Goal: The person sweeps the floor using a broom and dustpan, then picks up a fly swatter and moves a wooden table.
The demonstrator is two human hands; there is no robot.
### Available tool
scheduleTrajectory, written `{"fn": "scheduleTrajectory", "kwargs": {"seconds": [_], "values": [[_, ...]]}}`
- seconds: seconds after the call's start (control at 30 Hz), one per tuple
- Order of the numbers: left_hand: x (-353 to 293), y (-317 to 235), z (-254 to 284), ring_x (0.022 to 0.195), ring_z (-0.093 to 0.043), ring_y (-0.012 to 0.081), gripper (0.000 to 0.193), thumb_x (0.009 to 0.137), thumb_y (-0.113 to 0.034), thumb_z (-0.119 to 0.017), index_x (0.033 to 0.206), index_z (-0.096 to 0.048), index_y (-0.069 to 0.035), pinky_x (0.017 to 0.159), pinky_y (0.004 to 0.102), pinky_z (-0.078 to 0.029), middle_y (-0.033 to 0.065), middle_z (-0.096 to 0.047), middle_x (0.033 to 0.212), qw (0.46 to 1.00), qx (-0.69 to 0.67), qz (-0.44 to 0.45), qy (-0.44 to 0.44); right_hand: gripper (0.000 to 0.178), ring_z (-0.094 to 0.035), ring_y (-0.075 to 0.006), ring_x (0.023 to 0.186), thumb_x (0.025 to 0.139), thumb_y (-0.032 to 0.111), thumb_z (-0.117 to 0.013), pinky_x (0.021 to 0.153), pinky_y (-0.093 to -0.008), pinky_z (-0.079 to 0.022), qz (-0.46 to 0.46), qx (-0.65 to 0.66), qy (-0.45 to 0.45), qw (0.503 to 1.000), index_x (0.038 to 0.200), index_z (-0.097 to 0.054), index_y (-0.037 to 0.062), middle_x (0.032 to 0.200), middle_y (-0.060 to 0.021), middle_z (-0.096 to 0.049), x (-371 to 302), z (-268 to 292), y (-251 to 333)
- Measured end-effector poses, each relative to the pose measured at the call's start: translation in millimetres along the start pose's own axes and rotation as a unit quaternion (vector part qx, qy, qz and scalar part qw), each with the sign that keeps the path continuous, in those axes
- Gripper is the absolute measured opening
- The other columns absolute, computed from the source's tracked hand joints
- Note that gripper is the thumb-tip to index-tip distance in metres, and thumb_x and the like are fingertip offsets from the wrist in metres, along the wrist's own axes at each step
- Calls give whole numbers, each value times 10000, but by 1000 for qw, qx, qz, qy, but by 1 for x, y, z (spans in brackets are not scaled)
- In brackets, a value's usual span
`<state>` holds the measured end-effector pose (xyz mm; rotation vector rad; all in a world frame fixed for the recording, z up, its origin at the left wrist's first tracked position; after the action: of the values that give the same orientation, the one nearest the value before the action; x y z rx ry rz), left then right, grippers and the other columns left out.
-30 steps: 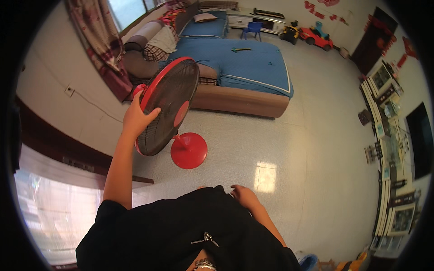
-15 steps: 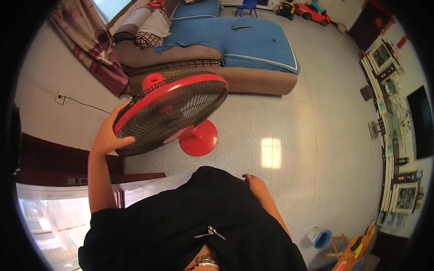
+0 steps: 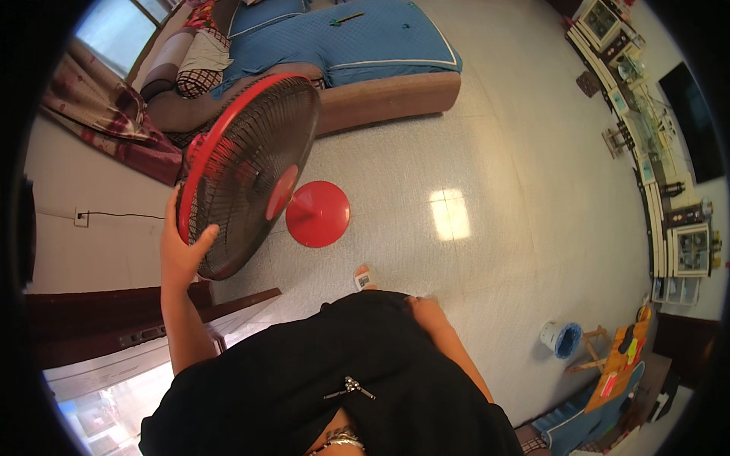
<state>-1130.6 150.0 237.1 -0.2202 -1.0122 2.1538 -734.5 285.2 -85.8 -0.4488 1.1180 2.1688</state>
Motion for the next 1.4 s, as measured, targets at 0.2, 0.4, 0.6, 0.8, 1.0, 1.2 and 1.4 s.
{"fn": "scheduleTrajectory", "kwargs": {"seconds": [0.2, 0.4, 0.6, 0.8, 1.0, 1.2, 1.4], "values": [[-13, -16, 6, 1279, -372, 325, 922, 743, -410, -716, 1427, -208, -60, 1026, 381, -324, 202, -334, 1413, 981, 181, -70, -19, 295, -605, -340, 923, 863, 193, -561, 797, -405, -473, -19, 48, -64, 997, 1111, -578, 33, 1000, -197, -628, -60, -6, -27], [-34, -51, -11, 1306, -323, 333, 830, 809, -432, -647, 1399, -248, -8, 1049, 383, -291, 217, -321, 1412, 961, 213, -108, -140, 316, -596, -352, 939, 845, 215, -583, 805, -418, -470, -108, 106, -163, 975, 1109, -577, 42, 994, -193, -630, -153, -52, -105], [-60, -112, -55, 1293, -327, 355, 714, 839, -383, -619, 1364, -317, -5, 1050, 411, -289, 226, -358, 1378, 895, 301, -229, -236, 314, -606, -340, 908, 838, 227, -596, 779, -427, -476, -233, 133, -183, 946, 1099, -583, 53, 933, -183, -647, -266, -117, -200], [-114, -121, -182, 1172, -496, 274, 448, 908, -203, -544, 1274, -448, 37, 990, 335, -371, 192, -502, 1276, 975, 16, -220, -34, 342, -572, -347, 1017, 851, 243, -553, 853, -429, -457, -320, 179, -233, 901, 1134, -575, 52, 1080, -195, -611, -370, -166, -232], [-243, -24, -382, 903, -634, 327, 363, 877, -275, -574, 1102, -594, 9, 785, 358, -491, 223, -646, 954, 846, 199, -187, 457, 358, -577, -351, 993, 842, 294, -541, 845, -431, -454, -325, 293, -244, 865, 1117, -588, 70, 1047, -163, -629, -363, -200, -224], [-349, -7, -516, 877, -637, 284, 439, 813, -400, -635, 973, -640, 9, 753, 369, -484, 187, -661, 877, 634, 302, -179, 689, 435, -583, -378, 965, 900, 395, -469, 840, -439, -445, -370, 447, -202, 789, 1002, -622, 1, 1018, -217, -617, -353, -331, -216], [-390, -115, -646, 739, -590, 172, 190, 875, -214, -586, 859, -572, -25, 672, 315, -465, 103, -634, 767, 597, 120, -231, 759, 482, -592, -399, 913, 875, 421, -496, 808, -444, -466, -396, 464, -304, 732, 969, -609, -38, 927, -260, -613, -419, -333, -259]]}}
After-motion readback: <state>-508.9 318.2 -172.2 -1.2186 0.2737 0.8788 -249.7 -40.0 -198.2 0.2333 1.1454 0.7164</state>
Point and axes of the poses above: each hand's wrist, its own x-axis towards the middle knuckle, its own z-axis out of the back of the hand, y = z × x, the point moved 3 cm from there along x, towards the middle knuckle
